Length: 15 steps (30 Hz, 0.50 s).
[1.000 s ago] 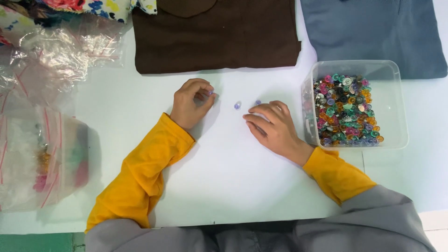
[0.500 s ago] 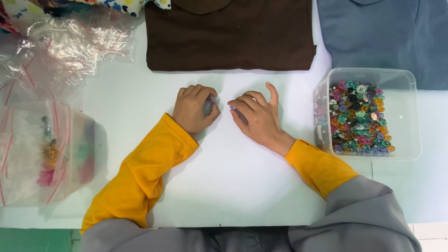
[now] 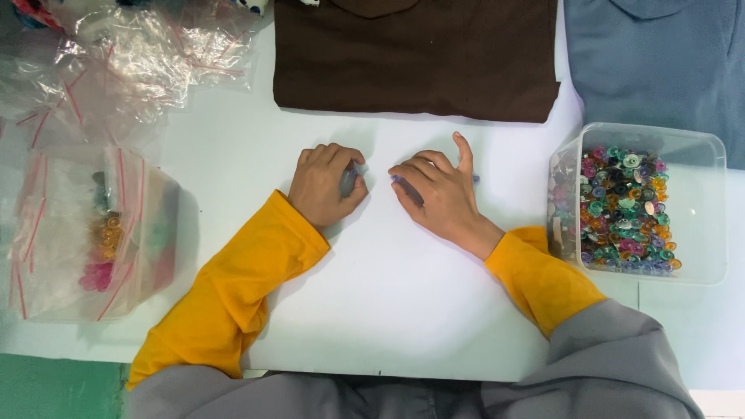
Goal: Sorting specific buttons from a mixed container and placing them into a small plastic bag
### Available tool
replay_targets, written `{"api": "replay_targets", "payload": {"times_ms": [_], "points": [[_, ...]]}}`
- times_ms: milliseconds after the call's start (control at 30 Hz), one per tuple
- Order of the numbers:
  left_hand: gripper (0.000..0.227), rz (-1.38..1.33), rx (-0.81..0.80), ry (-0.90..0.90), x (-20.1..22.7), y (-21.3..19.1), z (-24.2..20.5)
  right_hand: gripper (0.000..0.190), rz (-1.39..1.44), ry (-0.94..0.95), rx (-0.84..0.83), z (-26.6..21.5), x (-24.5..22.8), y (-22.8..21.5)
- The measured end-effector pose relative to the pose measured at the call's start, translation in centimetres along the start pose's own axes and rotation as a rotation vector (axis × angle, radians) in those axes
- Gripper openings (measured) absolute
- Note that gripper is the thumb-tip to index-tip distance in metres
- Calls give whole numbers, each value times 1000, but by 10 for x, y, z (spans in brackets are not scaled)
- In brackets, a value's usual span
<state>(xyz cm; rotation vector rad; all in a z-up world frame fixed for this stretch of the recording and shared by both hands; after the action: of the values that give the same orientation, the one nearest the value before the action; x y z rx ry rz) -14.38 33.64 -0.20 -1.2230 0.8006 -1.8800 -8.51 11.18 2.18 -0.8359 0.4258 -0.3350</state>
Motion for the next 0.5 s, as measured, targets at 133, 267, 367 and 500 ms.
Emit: {"api": "replay_targets", "payload": {"times_ms": [133,267,367,500], "points": [[25,15,12,21,-1,2,-2,9,24,13,7,-1,1,2],[23,33,8,26,-1,3,-2,12,26,16,-1,-1,1,2],[21,28,-10,22,0,3,-1,13,29,18,-9,-2,2,2],[20,40,-5,32,-2,5,-1,14,18,16,-12,-4,2,1]]}}
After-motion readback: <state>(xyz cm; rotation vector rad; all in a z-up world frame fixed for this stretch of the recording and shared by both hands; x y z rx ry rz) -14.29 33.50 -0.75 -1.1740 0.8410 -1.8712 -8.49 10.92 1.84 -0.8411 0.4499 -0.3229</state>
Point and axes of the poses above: each hand's wrist, its own z-axis towards the middle knuckle, its own y-axis out of the palm, x = y × z, the point moved 1 cm from there along z, towards the middle knuckle, and after that the axes turned 1 degree about x, right-handed, at the moved point
